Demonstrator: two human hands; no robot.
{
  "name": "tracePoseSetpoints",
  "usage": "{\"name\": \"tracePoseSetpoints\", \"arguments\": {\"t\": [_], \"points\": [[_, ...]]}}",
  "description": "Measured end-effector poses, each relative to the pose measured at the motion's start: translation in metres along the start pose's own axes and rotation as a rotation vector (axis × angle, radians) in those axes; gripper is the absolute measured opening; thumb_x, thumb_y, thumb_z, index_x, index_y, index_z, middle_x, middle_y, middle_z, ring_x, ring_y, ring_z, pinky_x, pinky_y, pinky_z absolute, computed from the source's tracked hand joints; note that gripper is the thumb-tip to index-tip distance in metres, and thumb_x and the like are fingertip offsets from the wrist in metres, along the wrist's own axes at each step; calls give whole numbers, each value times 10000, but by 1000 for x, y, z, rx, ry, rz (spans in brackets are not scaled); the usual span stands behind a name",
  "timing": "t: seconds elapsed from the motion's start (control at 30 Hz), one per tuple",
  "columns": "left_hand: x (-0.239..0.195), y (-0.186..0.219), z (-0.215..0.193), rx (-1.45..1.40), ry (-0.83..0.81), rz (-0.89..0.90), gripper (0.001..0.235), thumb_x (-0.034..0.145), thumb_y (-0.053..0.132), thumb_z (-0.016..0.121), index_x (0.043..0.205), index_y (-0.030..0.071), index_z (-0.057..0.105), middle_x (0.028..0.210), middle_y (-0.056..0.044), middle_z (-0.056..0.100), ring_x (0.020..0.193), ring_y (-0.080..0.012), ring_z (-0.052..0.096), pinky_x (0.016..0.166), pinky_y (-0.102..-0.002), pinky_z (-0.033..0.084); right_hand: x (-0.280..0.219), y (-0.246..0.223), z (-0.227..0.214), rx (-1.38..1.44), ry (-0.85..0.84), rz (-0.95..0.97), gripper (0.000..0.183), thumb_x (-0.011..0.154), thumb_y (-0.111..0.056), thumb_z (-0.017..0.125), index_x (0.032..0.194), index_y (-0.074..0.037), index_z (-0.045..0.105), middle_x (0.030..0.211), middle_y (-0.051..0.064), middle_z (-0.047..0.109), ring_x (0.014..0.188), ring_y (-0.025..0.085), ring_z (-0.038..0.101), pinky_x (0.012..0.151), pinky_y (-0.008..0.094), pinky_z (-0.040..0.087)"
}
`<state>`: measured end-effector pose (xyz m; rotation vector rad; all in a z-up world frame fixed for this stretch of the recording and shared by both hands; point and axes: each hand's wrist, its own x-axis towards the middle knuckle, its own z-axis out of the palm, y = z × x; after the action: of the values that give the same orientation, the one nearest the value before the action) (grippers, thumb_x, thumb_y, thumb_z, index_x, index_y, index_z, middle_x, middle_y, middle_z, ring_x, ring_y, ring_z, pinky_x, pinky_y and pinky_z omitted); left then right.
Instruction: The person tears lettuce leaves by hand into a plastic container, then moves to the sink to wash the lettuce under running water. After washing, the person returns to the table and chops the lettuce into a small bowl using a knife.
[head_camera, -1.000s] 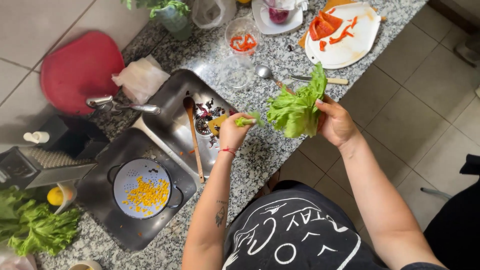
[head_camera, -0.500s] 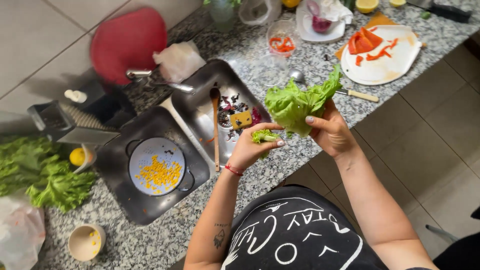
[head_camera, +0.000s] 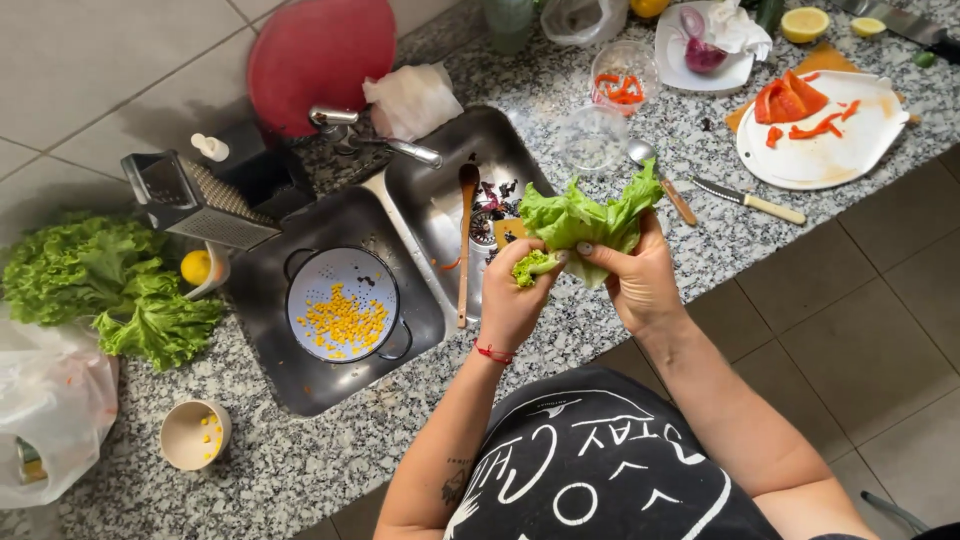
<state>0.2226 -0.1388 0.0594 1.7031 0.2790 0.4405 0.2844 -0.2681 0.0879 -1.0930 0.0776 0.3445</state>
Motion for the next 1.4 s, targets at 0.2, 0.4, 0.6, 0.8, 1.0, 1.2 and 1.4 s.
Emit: {"name": "tracePoseSetpoints", "arguments": {"t": [0.2,0.4,0.6,0.8,1.0,1.2,1.4], "points": [[1,2,3,73,21,107,189,726,157,782,849,88,657,802,-112,648,808,-298,649,765,-385,504,-5,6,3,-50,104,-39,534,695,108,714,1112,-90,444,986,94,629,827,213,668,633,406,619],[-2,-13,10,143,96,195,168,724,30,732,865,87,660,786,-115,627,789,-329,634,759,-393,498,2,2,-2,28,193,-66,468,739,66,706,1108,-109,477,971,71,639,826,201,672,691,378,630],[3,0,-24,173,122,112,166,717,54,763,857,115,697,757,-67,647,752,-244,641,747,-338,494,19,-25,-20,184,113,4,471,794,105,628,1168,-133,467,1055,65,609,904,198,655,783,321,616],[4,-6,-45,370,92,-24,216,702,72,757,892,148,690,851,-83,672,850,-304,662,777,-396,505,29,-20,-28,223,50,90,463,818,74,587,1193,-173,475,1041,21,607,905,154,627,760,272,561],[4,-37,-57,699,-57,-321,526,720,298,773,1213,240,597,1093,-108,648,1005,-348,625,863,-474,486,11,-53,0,176,-237,-14,532,800,158,499,1213,-178,497,931,95,642,765,192,650,754,317,551],[8,-34,-61,418,-44,-303,455,693,267,799,1128,258,667,999,-158,667,974,-396,626,857,-473,484,26,-32,1,175,-365,-107,632,727,189,506,1249,-166,489,1083,116,641,856,209,639,712,328,503],[34,-23,-36,320,-226,-112,536,631,312,814,1132,264,630,981,-108,684,970,-356,636,831,-443,509,56,6,20,403,-468,72,619,718,158,433,1267,-118,513,958,213,658,707,268,652,707,392,526]]}}
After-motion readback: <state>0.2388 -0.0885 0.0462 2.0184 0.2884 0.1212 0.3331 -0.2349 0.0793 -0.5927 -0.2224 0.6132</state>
